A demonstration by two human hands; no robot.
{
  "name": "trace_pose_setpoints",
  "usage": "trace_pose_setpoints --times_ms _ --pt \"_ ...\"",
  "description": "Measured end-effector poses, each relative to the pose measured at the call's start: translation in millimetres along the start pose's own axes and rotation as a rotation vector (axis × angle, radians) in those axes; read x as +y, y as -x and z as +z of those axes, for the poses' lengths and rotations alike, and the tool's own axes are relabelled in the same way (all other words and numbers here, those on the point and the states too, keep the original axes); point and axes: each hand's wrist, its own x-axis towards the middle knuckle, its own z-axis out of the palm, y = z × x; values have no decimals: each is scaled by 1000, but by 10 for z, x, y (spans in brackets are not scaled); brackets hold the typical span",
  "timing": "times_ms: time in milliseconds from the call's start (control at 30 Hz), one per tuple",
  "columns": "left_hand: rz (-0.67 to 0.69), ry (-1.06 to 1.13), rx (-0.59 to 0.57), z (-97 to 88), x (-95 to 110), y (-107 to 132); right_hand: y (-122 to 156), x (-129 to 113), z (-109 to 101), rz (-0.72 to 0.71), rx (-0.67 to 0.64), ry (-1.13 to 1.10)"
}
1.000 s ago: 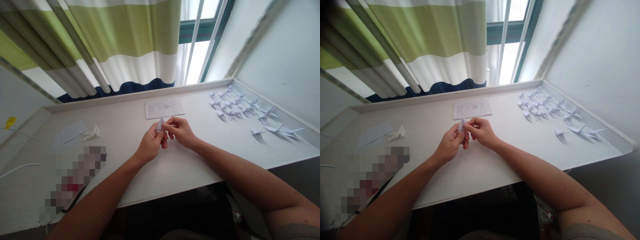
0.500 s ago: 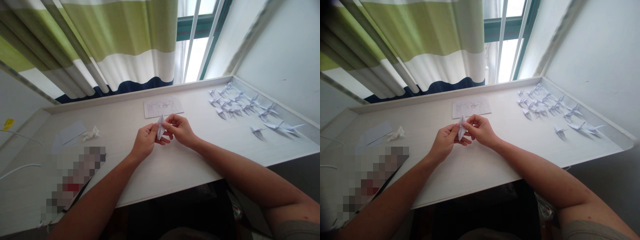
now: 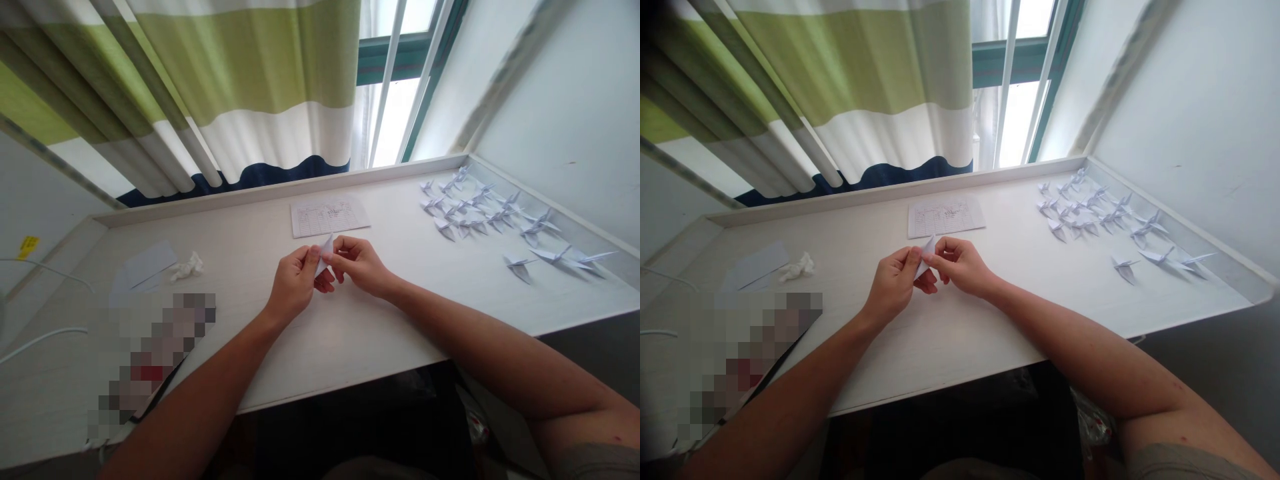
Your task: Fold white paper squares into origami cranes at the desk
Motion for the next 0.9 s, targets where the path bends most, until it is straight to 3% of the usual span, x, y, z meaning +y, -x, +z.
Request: trace_pose_setpoints --times_ms 233,400,533,733,900 --pt "-35 11 -184 0 -25 6 -8 -91 -36 19 88 -7" --pt "-74 -3 -117 -31 14 -3 -32 -91 -74 -38 211 5" --pt "-52 15 -148 -28 55 2 -45 -72 -89 -48 232 23" --pt "-58 23 -182 -43 33 -10 -55 -44 -76 -28 222 21" --pt "-43 -12 -93 -57 -2 -24 -54 -56 -52 -44 177 45"
